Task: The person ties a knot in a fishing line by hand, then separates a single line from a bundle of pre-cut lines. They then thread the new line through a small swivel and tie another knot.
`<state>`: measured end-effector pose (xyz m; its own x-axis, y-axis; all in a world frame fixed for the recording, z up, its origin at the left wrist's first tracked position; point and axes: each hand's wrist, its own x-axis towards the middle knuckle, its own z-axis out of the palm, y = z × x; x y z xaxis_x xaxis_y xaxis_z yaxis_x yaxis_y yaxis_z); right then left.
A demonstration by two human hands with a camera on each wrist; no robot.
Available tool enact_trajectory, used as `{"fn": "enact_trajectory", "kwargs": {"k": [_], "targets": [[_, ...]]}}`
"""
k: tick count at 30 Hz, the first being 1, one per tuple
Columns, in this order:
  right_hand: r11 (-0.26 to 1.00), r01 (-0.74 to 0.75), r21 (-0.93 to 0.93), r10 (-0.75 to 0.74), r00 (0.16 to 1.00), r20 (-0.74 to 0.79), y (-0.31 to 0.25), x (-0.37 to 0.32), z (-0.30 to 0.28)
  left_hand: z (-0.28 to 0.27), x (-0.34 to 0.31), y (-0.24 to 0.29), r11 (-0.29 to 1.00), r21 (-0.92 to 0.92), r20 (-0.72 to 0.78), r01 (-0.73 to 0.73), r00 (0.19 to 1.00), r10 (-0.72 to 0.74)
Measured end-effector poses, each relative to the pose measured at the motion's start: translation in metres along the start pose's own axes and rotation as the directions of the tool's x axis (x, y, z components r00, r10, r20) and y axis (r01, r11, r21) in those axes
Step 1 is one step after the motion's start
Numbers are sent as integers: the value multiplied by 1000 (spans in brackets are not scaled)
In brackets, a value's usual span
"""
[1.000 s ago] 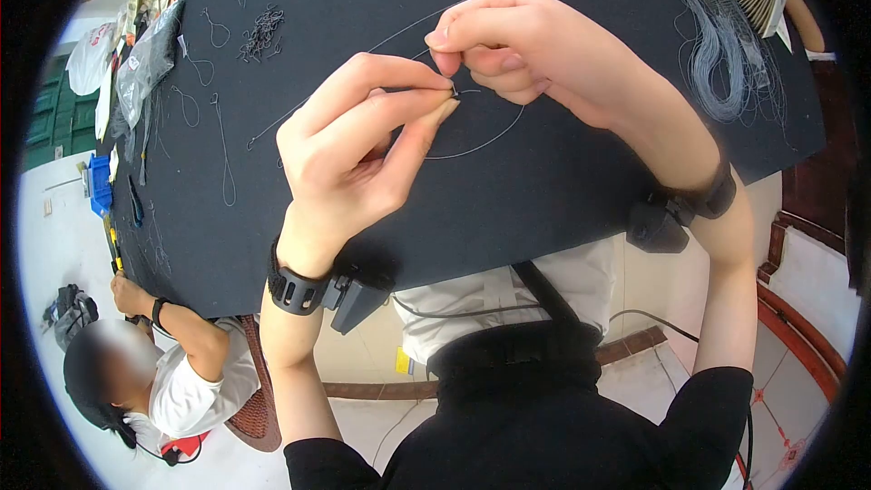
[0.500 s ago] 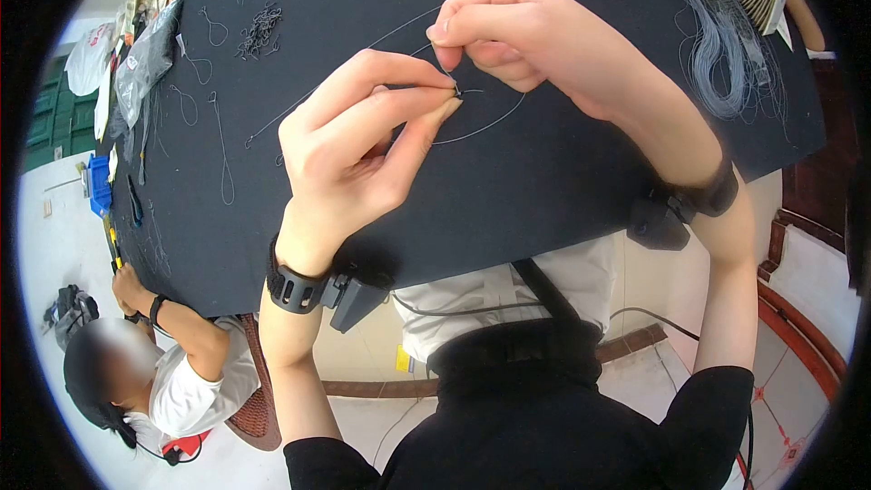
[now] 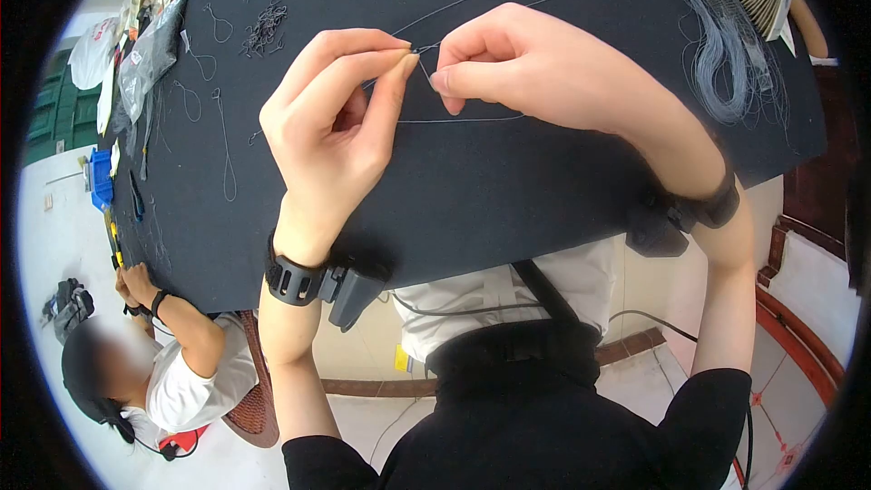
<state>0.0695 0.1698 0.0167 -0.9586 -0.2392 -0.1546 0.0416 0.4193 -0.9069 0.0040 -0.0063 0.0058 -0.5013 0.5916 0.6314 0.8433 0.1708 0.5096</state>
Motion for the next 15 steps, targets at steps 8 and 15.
{"fn": "enact_trajectory", "kwargs": {"k": [8, 15], "targets": [[981, 180, 66, -180, 984, -12, 2, -2, -3, 1, 0, 8, 995, 54, 153, -84, 985, 75], [958, 186, 218, -176, 982, -61, -3, -2, -3, 0, 0, 12, 995, 22, 190, -98, 977, 92]]}}
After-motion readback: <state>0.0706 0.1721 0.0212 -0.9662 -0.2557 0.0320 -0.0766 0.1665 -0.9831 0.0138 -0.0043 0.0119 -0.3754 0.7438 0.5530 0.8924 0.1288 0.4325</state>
